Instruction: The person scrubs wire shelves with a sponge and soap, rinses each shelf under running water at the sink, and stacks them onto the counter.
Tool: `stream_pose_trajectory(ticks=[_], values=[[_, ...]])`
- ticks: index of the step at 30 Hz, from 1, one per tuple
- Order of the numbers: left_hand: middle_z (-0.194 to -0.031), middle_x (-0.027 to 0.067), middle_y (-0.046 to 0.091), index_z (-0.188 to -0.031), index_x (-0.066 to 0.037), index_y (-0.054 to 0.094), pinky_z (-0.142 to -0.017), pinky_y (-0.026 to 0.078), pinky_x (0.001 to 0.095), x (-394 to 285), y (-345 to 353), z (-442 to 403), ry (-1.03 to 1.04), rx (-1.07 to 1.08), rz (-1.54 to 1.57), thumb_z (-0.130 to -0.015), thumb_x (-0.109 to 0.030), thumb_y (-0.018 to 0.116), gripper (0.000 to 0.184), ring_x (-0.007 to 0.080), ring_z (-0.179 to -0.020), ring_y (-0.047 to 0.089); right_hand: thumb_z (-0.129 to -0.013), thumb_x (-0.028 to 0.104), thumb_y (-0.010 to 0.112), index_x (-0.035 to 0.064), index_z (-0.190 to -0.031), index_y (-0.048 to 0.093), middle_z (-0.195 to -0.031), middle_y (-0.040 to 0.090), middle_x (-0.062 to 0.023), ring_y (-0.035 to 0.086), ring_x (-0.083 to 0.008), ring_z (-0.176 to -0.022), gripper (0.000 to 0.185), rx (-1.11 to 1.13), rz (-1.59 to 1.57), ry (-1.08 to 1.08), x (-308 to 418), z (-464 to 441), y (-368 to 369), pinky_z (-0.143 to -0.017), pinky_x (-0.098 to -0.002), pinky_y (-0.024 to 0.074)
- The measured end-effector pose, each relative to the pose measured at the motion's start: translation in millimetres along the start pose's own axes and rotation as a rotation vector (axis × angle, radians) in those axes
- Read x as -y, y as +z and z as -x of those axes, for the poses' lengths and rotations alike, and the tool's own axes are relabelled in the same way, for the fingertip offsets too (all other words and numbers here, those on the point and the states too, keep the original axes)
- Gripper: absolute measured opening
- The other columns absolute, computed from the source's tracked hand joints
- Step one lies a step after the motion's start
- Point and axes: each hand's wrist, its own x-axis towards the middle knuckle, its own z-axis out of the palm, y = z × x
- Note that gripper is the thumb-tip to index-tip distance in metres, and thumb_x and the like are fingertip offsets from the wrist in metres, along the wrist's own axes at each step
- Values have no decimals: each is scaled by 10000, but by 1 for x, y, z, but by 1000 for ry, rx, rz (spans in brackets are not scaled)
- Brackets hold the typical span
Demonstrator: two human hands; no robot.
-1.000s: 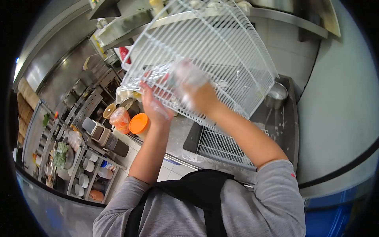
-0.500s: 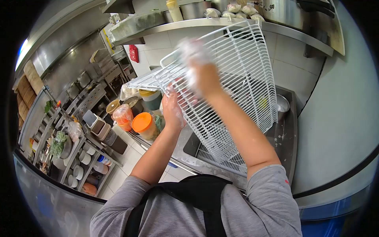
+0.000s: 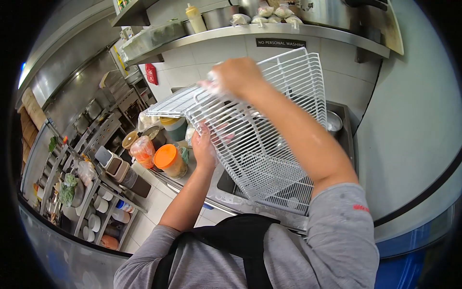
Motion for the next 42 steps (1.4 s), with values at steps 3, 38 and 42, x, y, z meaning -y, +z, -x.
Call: stream_pose_trajectory(ticks=[3, 38, 42], values=[[-996, 175, 586, -1138, 31, 447, -641, 573, 395, -2, -20, 5, -46, 35, 0, -919, -383, 442, 469, 281, -852, 633, -813, 509, 531, 97, -763, 618, -677, 625, -107, 605, -306, -631, 424, 22, -2, 279, -76, 27, -21, -571, -408, 467], [-1219, 332, 364, -1154, 118, 299, -941, 256, 680, 96, 4, -58, -927, -117, 405, -749, -73, 410, 462, 513, -1160, 347, -568, 135, 712, 17, -1004, 559, -942, 596, -159, 593, -327, -818, 477, -350, -101, 103, 3, 202, 48, -691, -399, 505], [-1180, 302, 222, -1165, 107, 124, -878, 261, 743, 89, -5, -56, -869, -318, 299, -698, 67, 398, 543, 563, -1133, 311, -666, 131, 687, 8, -994, 545, -886, 591, -144, 592, -304, -736, 378, -330, -333, 188, 28, 194, 55, -642, -347, 499]])
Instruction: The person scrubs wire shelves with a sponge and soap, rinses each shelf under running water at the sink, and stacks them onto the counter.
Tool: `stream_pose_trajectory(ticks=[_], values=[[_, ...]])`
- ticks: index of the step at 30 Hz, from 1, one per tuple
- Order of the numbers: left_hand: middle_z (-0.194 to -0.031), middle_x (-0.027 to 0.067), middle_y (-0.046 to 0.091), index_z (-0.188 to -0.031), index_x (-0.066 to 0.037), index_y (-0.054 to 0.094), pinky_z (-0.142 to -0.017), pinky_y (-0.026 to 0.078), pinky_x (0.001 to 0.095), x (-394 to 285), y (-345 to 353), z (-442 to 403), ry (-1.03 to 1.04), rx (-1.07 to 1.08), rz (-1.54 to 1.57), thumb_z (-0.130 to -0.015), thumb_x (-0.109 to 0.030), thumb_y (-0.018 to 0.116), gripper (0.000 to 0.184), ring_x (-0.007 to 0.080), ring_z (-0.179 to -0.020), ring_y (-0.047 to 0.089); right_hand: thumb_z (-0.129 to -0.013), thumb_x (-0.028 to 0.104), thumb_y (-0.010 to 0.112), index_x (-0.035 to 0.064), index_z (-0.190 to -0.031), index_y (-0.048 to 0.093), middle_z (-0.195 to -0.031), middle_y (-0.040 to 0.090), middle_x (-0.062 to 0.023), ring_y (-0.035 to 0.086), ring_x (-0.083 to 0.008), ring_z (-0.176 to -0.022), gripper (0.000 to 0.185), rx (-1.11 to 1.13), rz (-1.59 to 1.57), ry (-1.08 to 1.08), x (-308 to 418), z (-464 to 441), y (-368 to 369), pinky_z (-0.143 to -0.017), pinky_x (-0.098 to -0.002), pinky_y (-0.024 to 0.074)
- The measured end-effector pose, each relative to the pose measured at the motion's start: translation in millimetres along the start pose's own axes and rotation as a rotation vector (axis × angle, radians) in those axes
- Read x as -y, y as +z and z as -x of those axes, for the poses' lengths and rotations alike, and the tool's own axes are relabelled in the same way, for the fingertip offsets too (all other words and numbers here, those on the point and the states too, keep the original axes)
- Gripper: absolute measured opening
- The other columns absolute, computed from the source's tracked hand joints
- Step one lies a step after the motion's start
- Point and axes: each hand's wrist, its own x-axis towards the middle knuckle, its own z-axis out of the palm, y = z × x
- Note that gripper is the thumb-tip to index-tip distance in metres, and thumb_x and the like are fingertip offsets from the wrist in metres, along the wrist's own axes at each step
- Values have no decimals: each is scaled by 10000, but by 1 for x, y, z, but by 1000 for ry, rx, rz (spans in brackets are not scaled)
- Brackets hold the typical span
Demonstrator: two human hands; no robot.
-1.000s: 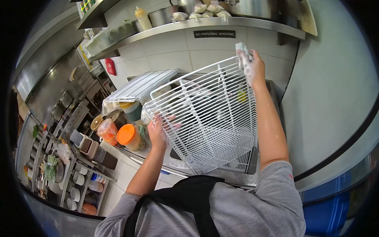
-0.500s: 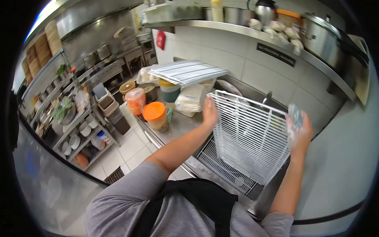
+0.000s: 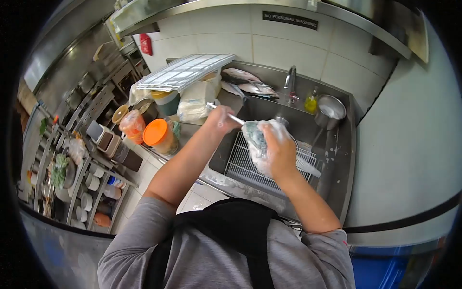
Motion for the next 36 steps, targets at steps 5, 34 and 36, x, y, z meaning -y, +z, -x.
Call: stream_pose_trajectory(ticks=[5, 34, 36], values=[[-1129, 248, 278, -1209, 39, 150, -855, 302, 738, -9, -18, -11, 15, 6, -165, -697, 130, 351, 558, 513, -1050, 394, -816, 269, 610, 72, -1076, 507, -870, 552, -49, 568, -160, -743, 342, -133, -1409, 1144, -3, 7, -13, -570, -304, 485], [-1344, 174, 380, -1401, -80, 199, -931, 414, 344, -78, -4, 120, 425, 401, -860, -828, 41, 403, 620, 229, -1125, 497, -800, 74, 518, 36, -1005, 583, -821, 613, -154, 593, -275, -718, 219, -681, -432, 530, -123, -87, 159, -684, -371, 473], [-1337, 211, 374, -1399, -65, 188, -942, 408, 356, -76, -13, 127, 462, 426, -786, -821, 13, 434, 633, 254, -1138, 487, -796, 26, 531, 25, -1062, 561, -892, 608, -112, 589, -222, -793, 268, -523, -403, 884, -165, -40, 165, -749, -320, 484]])
